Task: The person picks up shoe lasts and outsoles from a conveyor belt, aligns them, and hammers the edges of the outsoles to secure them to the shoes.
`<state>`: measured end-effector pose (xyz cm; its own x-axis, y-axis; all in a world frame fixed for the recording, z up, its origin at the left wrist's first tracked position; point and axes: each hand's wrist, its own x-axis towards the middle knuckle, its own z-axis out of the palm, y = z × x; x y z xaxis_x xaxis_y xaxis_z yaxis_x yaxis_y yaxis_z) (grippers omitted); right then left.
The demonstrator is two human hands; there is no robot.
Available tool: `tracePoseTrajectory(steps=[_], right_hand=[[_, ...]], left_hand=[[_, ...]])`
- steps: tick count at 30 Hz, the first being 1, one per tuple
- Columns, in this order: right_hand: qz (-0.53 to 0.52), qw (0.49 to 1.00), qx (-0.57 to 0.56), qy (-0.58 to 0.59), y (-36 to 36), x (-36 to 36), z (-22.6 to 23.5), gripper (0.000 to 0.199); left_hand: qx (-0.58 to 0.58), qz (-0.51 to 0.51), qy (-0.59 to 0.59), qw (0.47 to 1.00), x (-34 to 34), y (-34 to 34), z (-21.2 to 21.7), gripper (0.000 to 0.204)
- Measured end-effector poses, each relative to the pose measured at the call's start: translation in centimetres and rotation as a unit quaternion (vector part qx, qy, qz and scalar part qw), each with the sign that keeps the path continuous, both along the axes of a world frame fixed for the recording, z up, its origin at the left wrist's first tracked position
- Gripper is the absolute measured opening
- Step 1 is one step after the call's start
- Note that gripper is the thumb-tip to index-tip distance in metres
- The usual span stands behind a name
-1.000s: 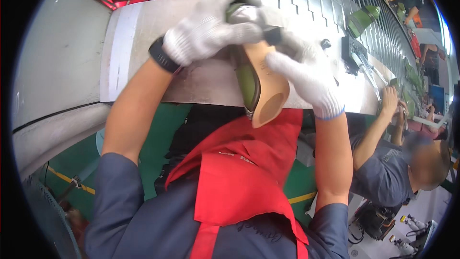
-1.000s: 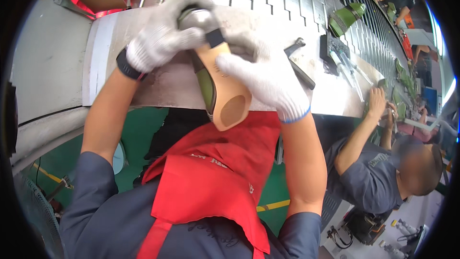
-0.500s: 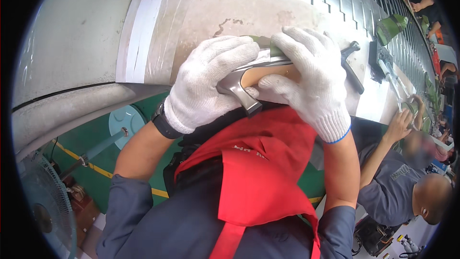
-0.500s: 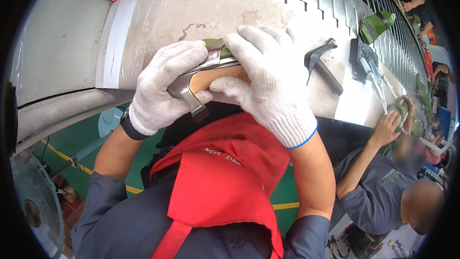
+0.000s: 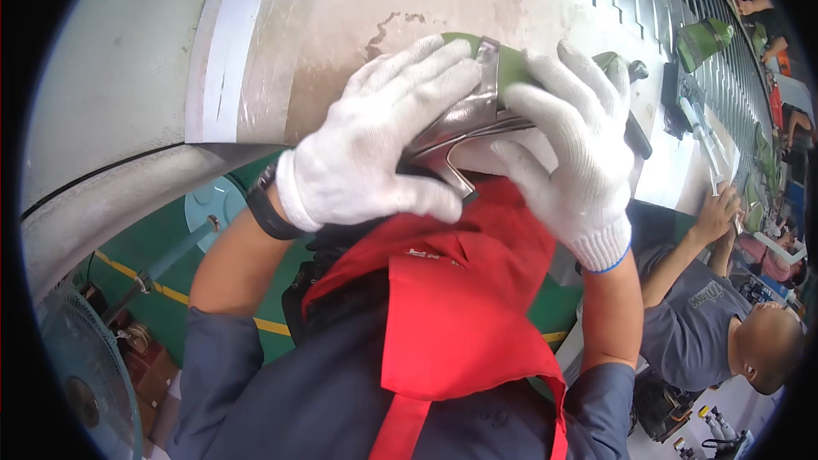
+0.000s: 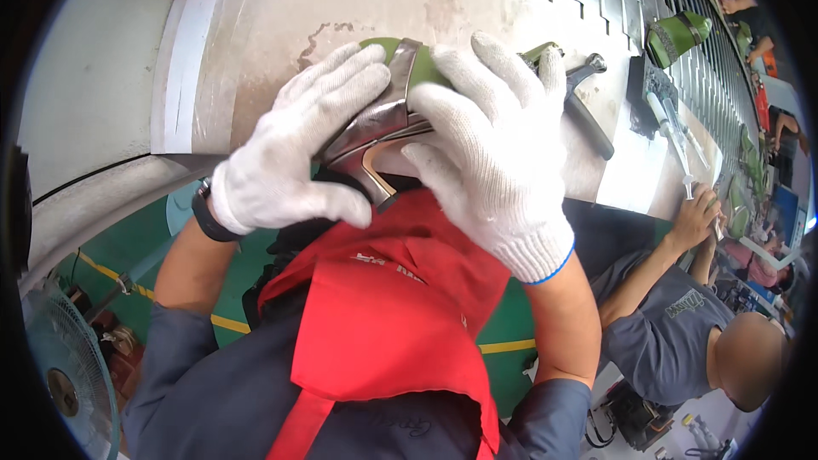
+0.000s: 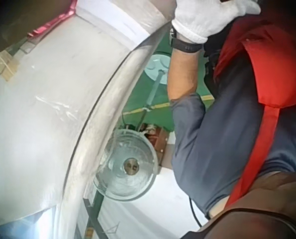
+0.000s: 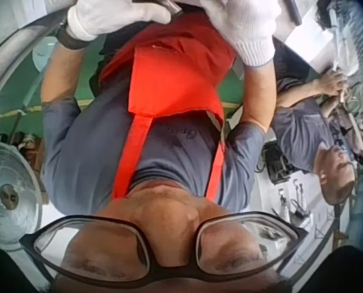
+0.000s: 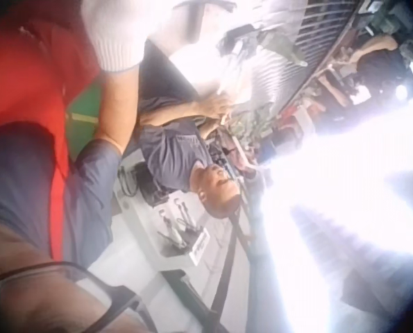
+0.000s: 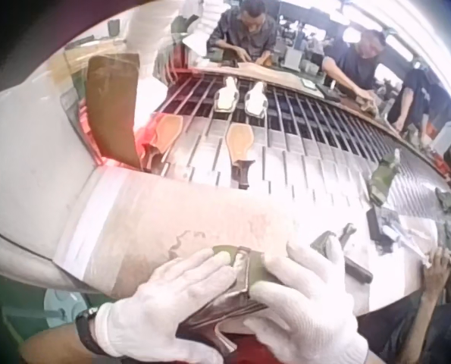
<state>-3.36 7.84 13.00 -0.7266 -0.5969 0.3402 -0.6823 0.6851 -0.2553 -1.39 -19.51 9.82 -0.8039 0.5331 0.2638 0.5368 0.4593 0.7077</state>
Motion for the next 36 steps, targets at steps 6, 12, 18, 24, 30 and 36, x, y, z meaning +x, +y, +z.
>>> tracePoseTrajectory(steps=[6, 12, 18, 24, 30, 36], right_hand=[[-0.02, 0.999, -0.035, -0.007, -1.3, 1.1, 0.0, 0.029], [-0.03, 0.999, -0.028, -0.018, -1.6, 1.2, 0.3, 0.023], [-0.027, 0.998, -0.059, 0.011, -0.9, 0.1, -0.3, 0.028], [-0.063, 0.99, -0.122, 0.04, 3.0, 0.2, -1.0, 0.053], [-0.279, 0.933, -0.223, -0.043, 7.4, -0.1, -4.2, 0.043], [-0.253, 0.954, -0.162, 0.01, 8.9, -0.6, -5.9, 0.044]], left_hand=[[0.037, 0.053, -0.069, 0.996, -0.3, 0.8, -0.6, 0.078], [0.014, 0.113, -0.098, 0.989, -0.2, 2.4, 0.1, 0.075], [-0.004, 0.138, -0.06, 0.989, 0.0, 3.4, 0.4, 0.072], [-0.038, 0.069, -0.021, 0.997, -1.6, 3.1, 0.7, 0.075], [-0.046, 0.04, -0.013, 0.998, -2.6, 3.2, 0.8, 0.076], [-0.025, 0.067, -0.038, 0.997, -2.5, 4.5, 1.3, 0.071]])
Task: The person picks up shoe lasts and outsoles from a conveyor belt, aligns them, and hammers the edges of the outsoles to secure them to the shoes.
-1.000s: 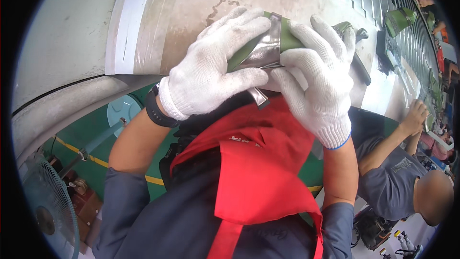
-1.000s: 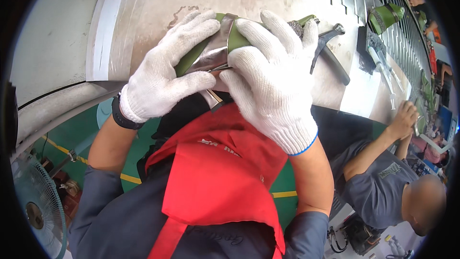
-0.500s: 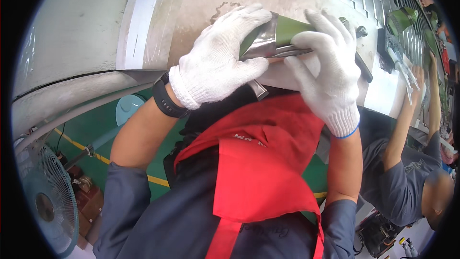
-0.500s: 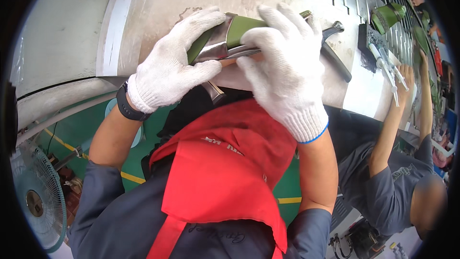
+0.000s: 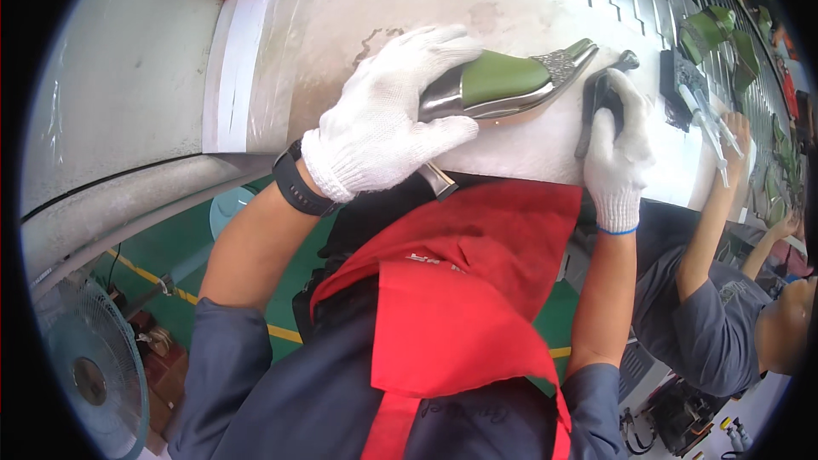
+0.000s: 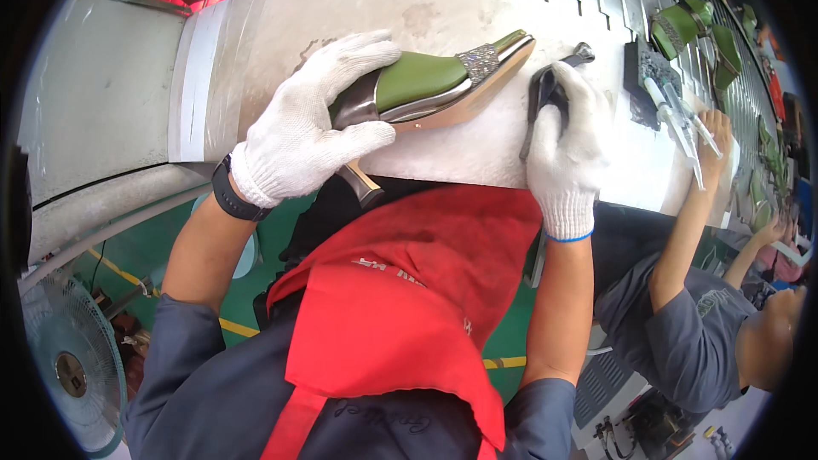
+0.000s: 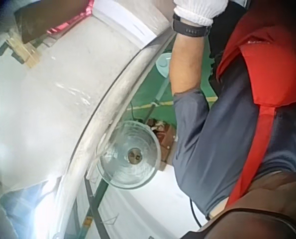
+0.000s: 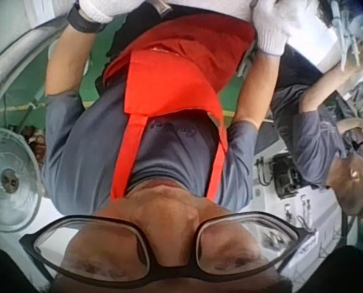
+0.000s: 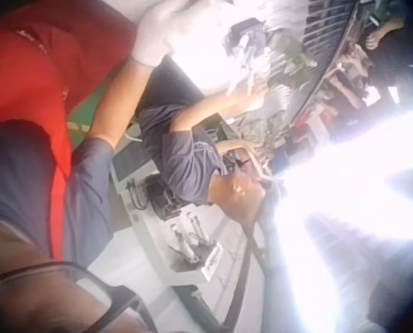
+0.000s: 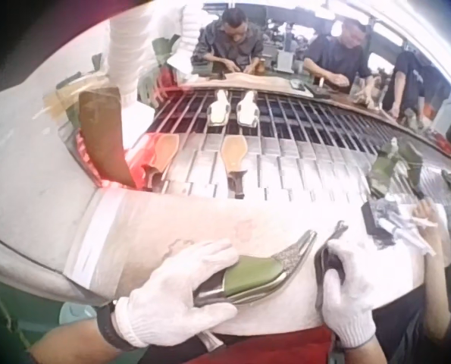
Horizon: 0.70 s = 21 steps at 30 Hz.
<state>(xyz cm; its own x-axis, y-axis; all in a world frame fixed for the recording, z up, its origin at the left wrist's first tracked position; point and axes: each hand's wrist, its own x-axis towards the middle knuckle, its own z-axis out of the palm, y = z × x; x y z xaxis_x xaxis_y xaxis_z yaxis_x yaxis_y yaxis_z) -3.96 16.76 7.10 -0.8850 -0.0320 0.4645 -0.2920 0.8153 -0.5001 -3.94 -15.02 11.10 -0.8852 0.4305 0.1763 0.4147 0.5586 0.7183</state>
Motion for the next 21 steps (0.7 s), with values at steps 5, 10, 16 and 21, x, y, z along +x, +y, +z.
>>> tracePoseTrajectory(steps=[5, 10, 16, 21], right_hand=[[0.031, 0.993, 0.105, 0.039, 0.3, 0.9, 0.7, 0.051], [0.011, 0.993, -0.103, -0.065, 0.6, 4.2, -1.1, 0.045], [0.13, 0.878, -0.44, -0.136, -1.5, 3.7, 3.6, 0.028], [0.067, 0.847, -0.479, -0.222, 0.9, 0.5, 6.5, 0.025]], left_hand=[[-0.026, -0.009, -0.007, 1.0, -0.2, 0.1, 0.3, 0.076], [-0.068, -0.051, 0.032, 0.996, -1.2, 1.8, 1.0, 0.091], [-0.059, -0.114, 0.022, 0.991, -3.6, 5.3, 2.3, 0.097], [-0.006, -0.181, 0.102, 0.978, -4.6, 4.1, 1.8, 0.086]])
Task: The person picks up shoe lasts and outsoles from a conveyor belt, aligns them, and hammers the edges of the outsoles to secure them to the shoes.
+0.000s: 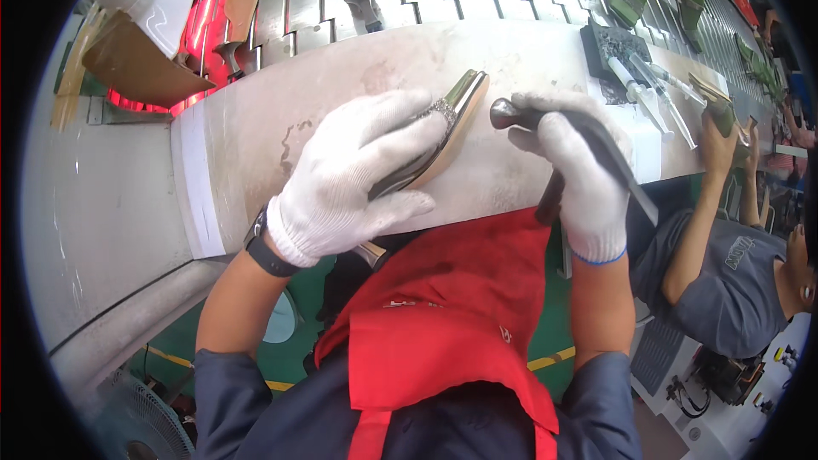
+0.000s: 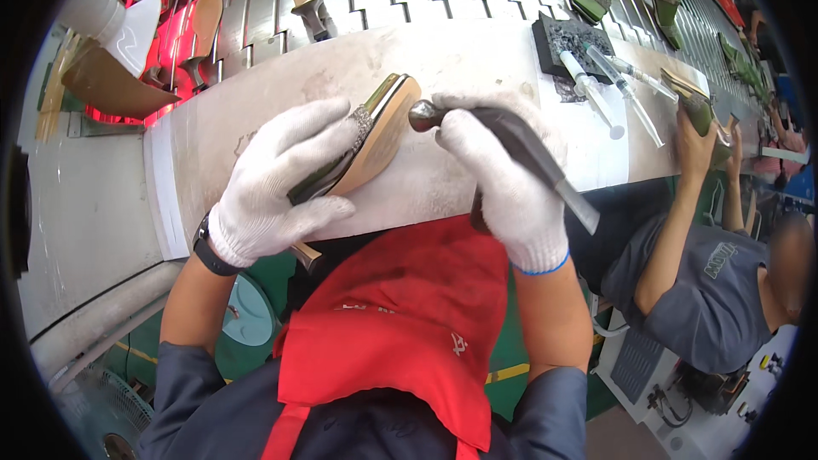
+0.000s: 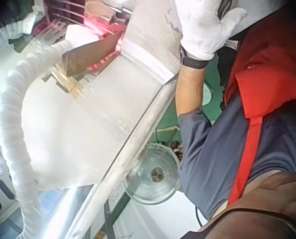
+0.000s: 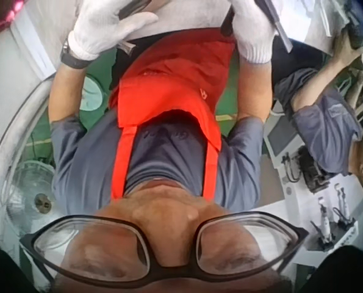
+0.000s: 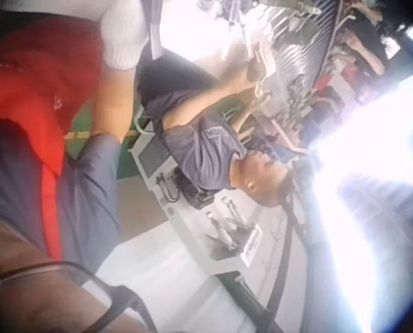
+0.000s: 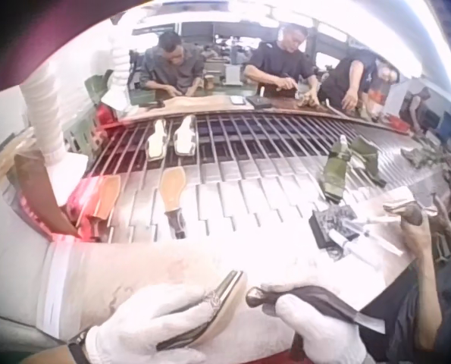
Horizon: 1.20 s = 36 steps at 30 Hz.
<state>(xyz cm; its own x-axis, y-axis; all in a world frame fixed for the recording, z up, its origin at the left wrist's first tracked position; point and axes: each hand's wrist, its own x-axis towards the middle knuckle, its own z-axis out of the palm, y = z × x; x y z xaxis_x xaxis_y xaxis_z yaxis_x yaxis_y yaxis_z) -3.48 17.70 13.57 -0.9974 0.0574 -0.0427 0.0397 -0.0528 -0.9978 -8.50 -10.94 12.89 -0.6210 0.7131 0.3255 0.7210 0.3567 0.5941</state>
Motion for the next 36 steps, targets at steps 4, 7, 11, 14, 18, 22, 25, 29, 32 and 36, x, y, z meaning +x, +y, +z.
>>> tracePoseTrajectory(steps=[4, 7, 11, 14, 18, 22, 25, 29, 32, 36], right_hand=[[-0.026, 0.999, -0.033, -0.029, 0.3, -1.0, -0.6, 0.035], [-0.005, 0.998, -0.063, -0.027, 0.6, -1.9, -0.7, 0.035], [0.055, 0.998, 0.007, 0.006, 0.5, -2.8, -0.1, 0.034], [0.12, 0.988, 0.095, 0.039, 0.3, -2.4, -0.6, 0.027], [0.134, 0.984, 0.102, 0.051, -0.6, -1.8, 0.1, 0.025], [0.109, 0.982, 0.153, 0.027, -1.6, -1.3, 1.2, 0.028], [0.097, 0.986, 0.136, 0.019, -2.0, -0.7, 1.2, 0.027], [0.133, 0.961, 0.236, 0.059, -2.3, -0.7, 2.4, 0.026], [0.146, 0.957, 0.228, 0.105, -2.5, -0.5, 2.2, 0.026], [0.15, 0.966, 0.196, 0.076, -3.2, 0.3, 2.8, 0.027]], left_hand=[[-0.042, -0.051, 0.011, 0.998, -0.2, 0.6, 0.7, 0.084], [-0.047, -0.067, -0.015, 0.996, -0.8, 0.6, 0.6, 0.084], [-0.07, -0.086, -0.031, 0.993, -1.4, 0.5, 1.0, 0.081], [-0.057, -0.096, -0.048, 0.993, -1.9, 0.6, 0.7, 0.081], [-0.066, -0.093, -0.054, 0.992, -1.8, 0.3, 0.8, 0.081], [-0.054, -0.092, -0.01, 0.994, -1.3, -0.7, 0.1, 0.095], [-0.002, -0.037, -0.078, 0.996, -0.7, -1.1, -1.0, 0.116], [-0.025, -0.013, -0.044, 0.999, -0.5, -1.4, -1.2, 0.124], [-0.036, -0.016, -0.04, 0.998, -0.5, -1.4, -1.4, 0.119], [-0.015, -0.006, -0.018, 1.0, -0.5, -0.7, -1.6, 0.105]])
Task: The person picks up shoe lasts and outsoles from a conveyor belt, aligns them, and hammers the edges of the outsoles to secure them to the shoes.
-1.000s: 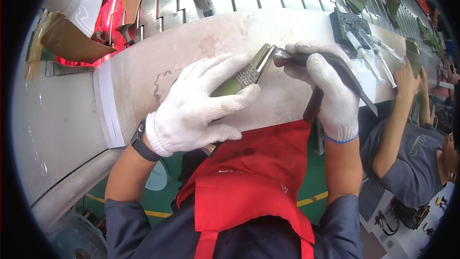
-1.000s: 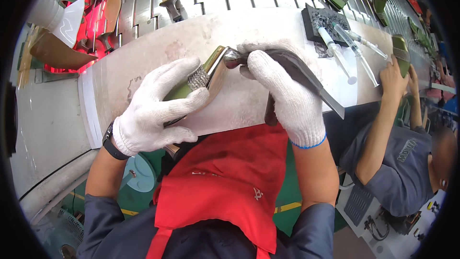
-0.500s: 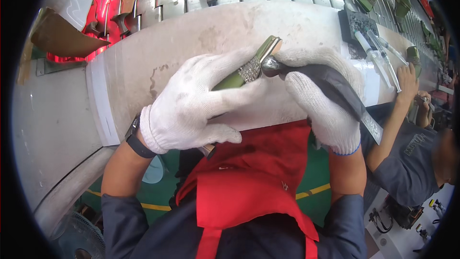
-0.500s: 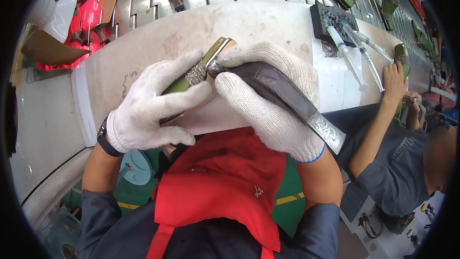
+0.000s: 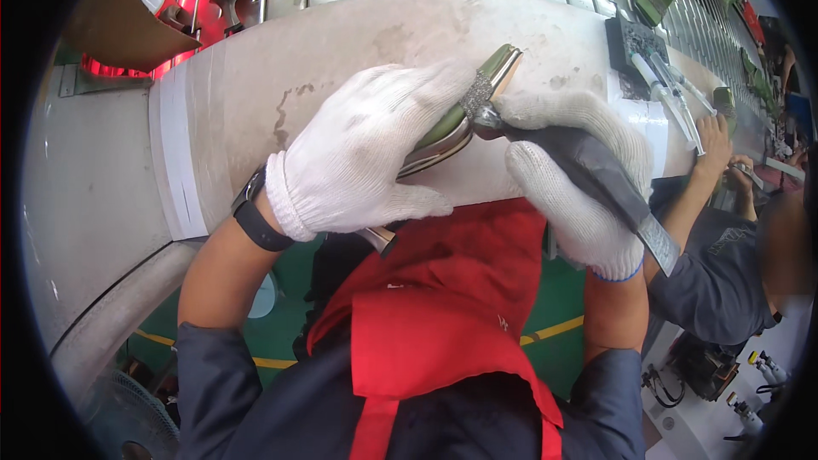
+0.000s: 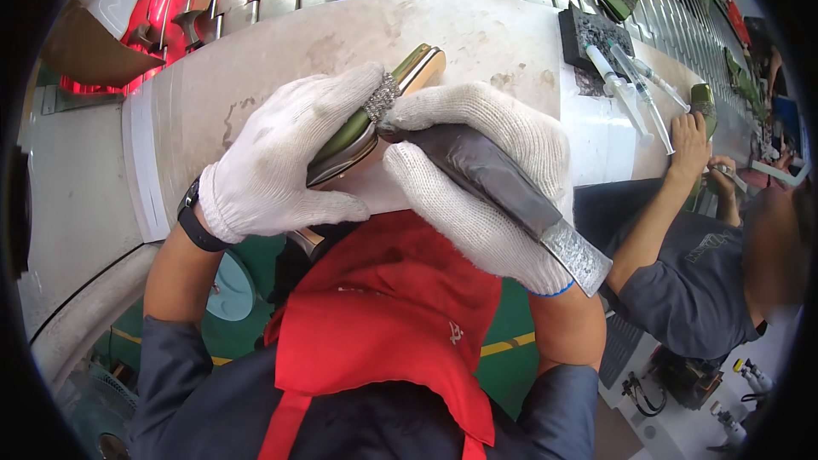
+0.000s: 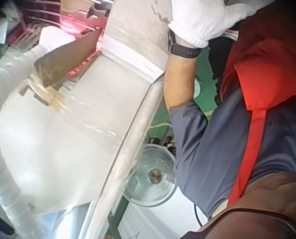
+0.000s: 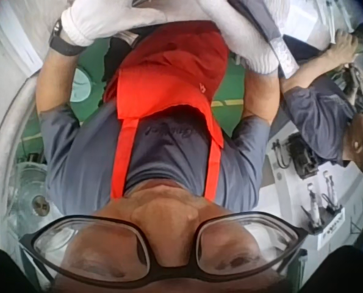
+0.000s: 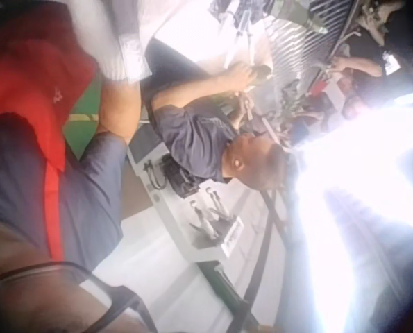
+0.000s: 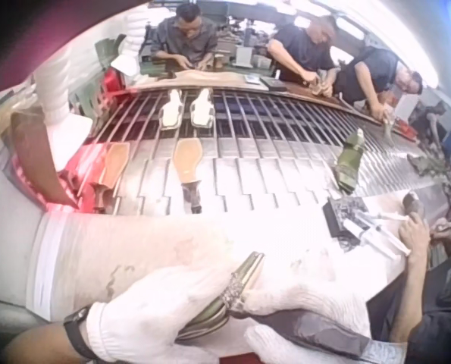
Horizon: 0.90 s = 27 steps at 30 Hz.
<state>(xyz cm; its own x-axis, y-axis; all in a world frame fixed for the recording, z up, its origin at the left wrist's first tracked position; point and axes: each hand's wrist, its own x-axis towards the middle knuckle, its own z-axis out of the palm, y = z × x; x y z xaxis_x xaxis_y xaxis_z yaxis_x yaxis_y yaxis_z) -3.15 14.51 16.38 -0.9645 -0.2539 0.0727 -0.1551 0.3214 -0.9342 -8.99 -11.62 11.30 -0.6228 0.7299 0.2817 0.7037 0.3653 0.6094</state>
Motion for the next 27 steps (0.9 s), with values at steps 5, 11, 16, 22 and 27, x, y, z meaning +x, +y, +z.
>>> tracePoseTrajectory(steps=[5, 11, 16, 22, 27], right_hand=[[-0.045, 0.998, 0.0, 0.05, -1.4, 1.0, -1.0, 0.024], [-0.109, 0.987, -0.029, 0.115, -3.7, 4.5, -3.3, 0.029], [-0.157, 0.957, 0.011, 0.244, -8.1, 6.0, -6.1, 0.044], [-0.114, 0.973, -0.077, 0.186, -10.2, 6.9, -6.7, 0.041], [-0.073, 0.963, -0.007, 0.261, -7.2, 5.4, -4.3, 0.043]], left_hand=[[-0.004, 0.004, -0.021, 1.0, 0.0, -0.3, -0.3, 0.109], [0.016, -0.002, -0.021, 1.0, 0.0, -0.2, -0.5, 0.103], [0.029, -0.011, -0.024, 0.999, 0.1, -0.6, -0.1, 0.104], [0.027, -0.048, 0.002, 0.998, 0.0, -3.4, 0.0, 0.092], [0.026, 0.033, -0.049, 0.998, 0.4, -5.8, -1.4, 0.055]])
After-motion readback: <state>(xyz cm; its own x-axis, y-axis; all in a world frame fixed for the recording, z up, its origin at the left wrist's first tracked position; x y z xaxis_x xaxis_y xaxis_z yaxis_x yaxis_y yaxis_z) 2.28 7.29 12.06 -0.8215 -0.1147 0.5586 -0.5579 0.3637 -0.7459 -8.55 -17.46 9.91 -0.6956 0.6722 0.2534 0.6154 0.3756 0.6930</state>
